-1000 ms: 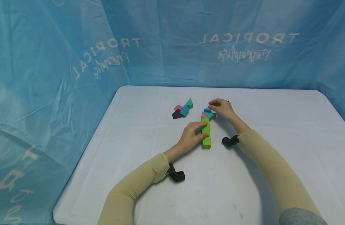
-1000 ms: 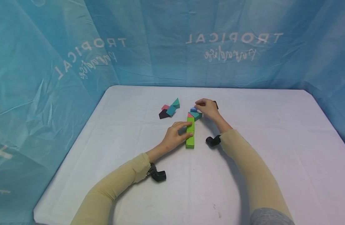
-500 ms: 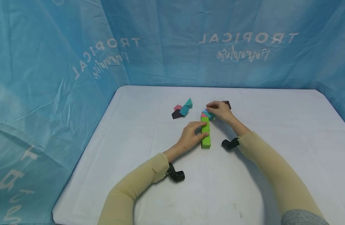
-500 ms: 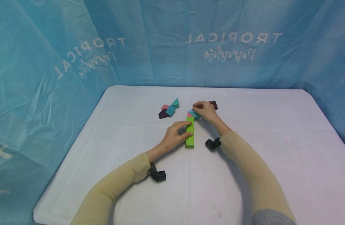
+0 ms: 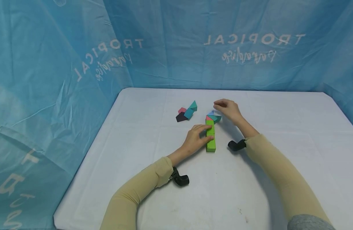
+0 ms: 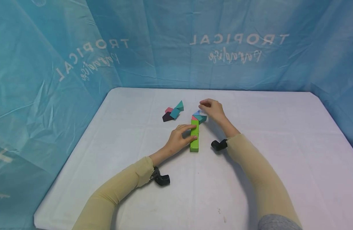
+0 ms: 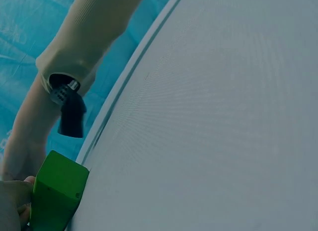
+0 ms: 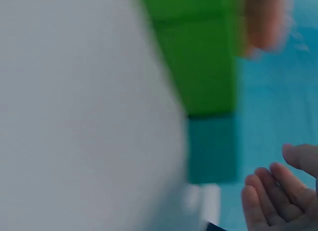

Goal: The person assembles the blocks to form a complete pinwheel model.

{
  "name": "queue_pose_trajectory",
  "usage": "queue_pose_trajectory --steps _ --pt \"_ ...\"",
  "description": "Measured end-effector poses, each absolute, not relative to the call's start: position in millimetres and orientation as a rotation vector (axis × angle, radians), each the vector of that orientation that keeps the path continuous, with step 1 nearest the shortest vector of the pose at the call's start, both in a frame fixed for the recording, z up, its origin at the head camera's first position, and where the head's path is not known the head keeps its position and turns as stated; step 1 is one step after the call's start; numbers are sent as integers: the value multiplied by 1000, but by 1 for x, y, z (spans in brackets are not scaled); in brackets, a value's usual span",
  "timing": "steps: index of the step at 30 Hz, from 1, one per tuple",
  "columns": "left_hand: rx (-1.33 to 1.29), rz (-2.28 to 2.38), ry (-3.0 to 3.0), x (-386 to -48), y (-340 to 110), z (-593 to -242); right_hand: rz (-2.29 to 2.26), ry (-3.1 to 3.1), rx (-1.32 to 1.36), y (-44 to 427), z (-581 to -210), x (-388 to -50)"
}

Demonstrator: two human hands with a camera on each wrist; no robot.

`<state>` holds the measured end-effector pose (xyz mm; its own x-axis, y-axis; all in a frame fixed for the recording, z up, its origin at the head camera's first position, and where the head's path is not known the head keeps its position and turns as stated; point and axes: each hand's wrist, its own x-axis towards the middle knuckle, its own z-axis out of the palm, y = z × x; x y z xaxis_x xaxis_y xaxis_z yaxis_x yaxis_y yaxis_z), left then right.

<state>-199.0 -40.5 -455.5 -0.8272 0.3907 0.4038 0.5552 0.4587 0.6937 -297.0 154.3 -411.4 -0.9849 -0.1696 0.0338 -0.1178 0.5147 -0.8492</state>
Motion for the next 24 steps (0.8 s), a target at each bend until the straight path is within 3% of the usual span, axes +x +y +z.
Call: queue_pose_trajectory --steps 6,11,24 --pt "-824 -1316 -2520 -199 -40 -455 -1739 2778 -34 190 -399 -308" --pt "-808 -1324 -2536 -199 -41 -455 -1690 2810 131 214 -417 -318" --pt "-836 -1315 -2507 -199 -40 -456 -1465 2895 -47 211 -436 -314"
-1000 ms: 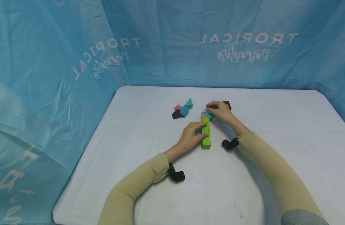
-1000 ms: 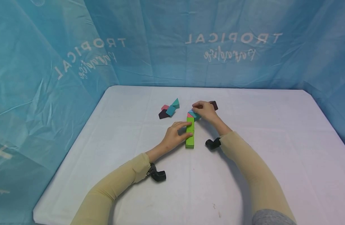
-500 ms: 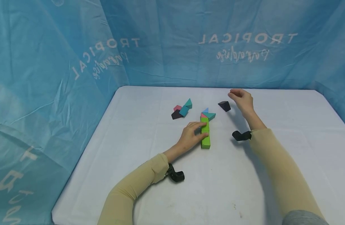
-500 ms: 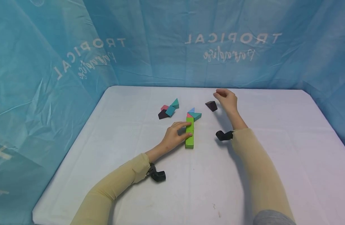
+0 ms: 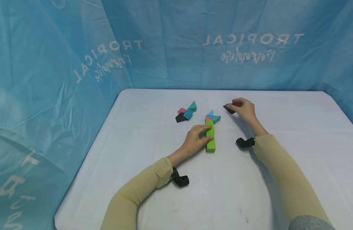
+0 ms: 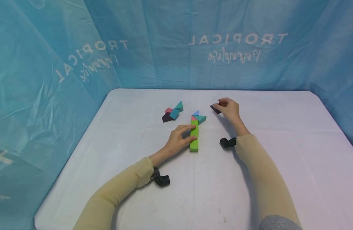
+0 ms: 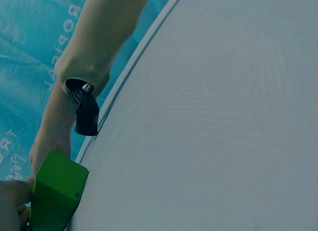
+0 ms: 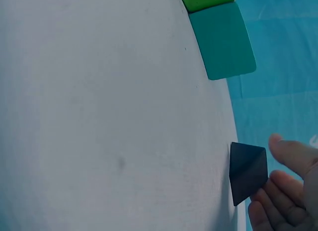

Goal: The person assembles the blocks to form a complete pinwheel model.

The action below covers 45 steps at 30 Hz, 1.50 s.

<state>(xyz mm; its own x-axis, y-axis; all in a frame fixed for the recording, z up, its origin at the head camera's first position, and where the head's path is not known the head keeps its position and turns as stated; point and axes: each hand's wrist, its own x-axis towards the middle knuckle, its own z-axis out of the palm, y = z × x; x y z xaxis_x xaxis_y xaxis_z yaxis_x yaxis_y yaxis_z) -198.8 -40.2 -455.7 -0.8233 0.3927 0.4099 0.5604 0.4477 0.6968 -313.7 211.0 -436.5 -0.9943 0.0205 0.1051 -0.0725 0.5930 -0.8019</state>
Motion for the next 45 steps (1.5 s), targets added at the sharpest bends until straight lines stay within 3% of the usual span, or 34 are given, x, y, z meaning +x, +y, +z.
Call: queue_pose_trajectory --steps 17,32,45 --pt "-853 -1330 -2490 -199 -38 -455 1105 -2774 91 202 -432 -317" --pt "-833 -1317 -2496 -201 -42 -455 1215 -2707 -30 222 -430 -310" --pt "-833 -1317 -2511 -198 -41 -456 1445 -2940 544 239 -416 -320"
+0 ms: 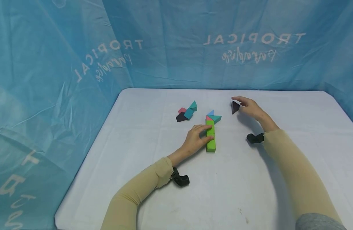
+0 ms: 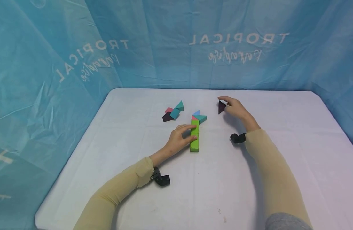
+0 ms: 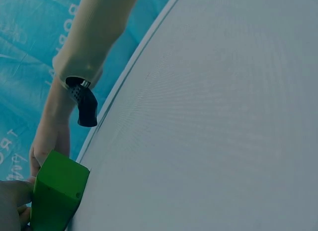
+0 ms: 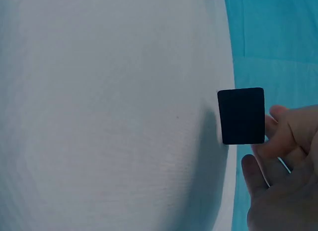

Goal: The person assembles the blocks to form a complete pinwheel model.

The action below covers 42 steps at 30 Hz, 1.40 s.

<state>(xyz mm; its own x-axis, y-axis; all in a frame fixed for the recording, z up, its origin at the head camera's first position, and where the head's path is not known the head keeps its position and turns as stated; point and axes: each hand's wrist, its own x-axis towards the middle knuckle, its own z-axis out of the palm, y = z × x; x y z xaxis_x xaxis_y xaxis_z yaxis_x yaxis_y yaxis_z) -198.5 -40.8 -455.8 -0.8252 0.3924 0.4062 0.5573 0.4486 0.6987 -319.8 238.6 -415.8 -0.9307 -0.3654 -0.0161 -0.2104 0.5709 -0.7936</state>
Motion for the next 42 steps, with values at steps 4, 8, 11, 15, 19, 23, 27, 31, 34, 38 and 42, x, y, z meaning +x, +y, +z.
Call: queue_pose_trajectory --steps 4,8,11,15,19,23,27,31,34,38,42 --pt "-843 -1309 -2504 -199 -40 -457 -1234 2632 -495 240 -419 -322" --pt "-845 -1299 -2501 -199 -40 -457 -1250 2641 -513 241 -421 -321" --pt "-841 -1298 -2502 -199 -40 -456 -1262 2678 -507 239 -422 -320" --pt "-833 -1304 -2511 -198 -40 -456 -1249 2723 -488 238 -423 -317" --pt "-834 -1310 -2512 -198 -40 -455 -1257 2716 -496 239 -423 -313" --pt "-832 -1315 -2504 -198 -40 -454 -1288 2716 -504 240 -426 -313" --pt "-826 -1321 -2517 -197 -40 -454 -1307 2738 -470 239 -427 -314" --pt "-829 -1323 -2518 -197 -41 -454 -1362 2753 -460 232 -425 -315" --pt "-833 -1315 -2512 -198 -42 -456 -1419 2743 -490 220 -422 -318" --pt "-841 -1310 -2495 -198 -42 -457 -1440 2701 -548 199 -417 -324" --pt "-848 -1319 -2486 -198 -41 -456 -1416 2671 -598 178 -415 -328"
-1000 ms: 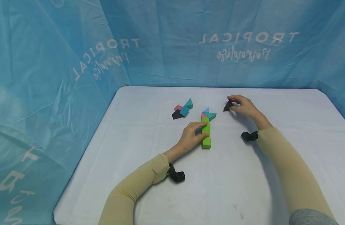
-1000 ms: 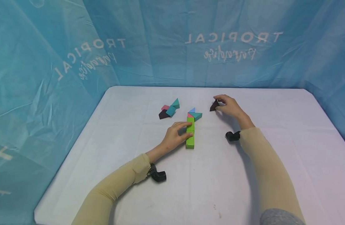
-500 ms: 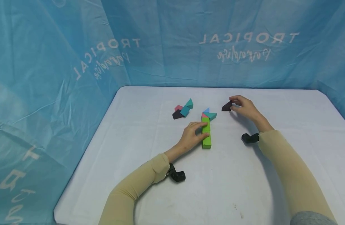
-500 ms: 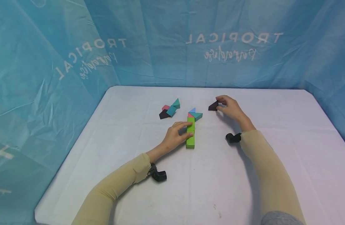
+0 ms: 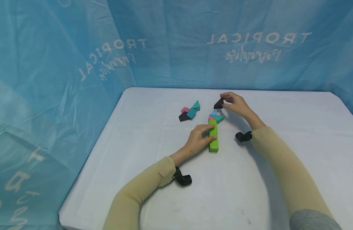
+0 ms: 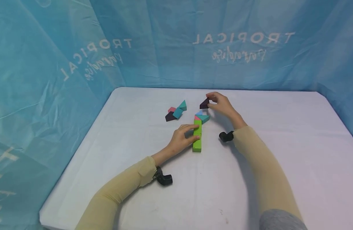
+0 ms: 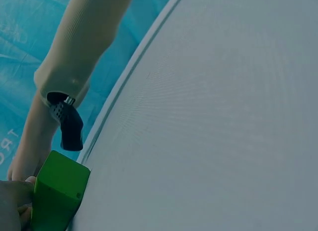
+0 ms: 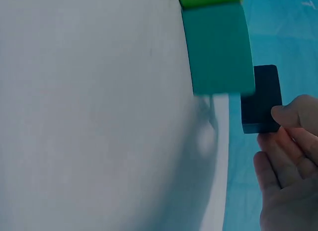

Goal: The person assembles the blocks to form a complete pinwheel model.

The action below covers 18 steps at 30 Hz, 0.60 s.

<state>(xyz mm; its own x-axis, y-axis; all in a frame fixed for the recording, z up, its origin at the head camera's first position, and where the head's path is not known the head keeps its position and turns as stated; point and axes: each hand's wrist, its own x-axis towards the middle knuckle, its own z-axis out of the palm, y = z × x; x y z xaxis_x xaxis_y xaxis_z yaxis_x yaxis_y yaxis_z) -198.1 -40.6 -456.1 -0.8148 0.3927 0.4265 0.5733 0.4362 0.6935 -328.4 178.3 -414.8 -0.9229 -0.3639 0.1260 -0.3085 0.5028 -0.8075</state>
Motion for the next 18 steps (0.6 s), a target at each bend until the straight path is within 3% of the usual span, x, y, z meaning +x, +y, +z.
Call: queue_pose_trajectory --steps 18 --pt "-852 -1307 -2485 -197 -40 -454 -1355 2637 -553 160 -422 -336"
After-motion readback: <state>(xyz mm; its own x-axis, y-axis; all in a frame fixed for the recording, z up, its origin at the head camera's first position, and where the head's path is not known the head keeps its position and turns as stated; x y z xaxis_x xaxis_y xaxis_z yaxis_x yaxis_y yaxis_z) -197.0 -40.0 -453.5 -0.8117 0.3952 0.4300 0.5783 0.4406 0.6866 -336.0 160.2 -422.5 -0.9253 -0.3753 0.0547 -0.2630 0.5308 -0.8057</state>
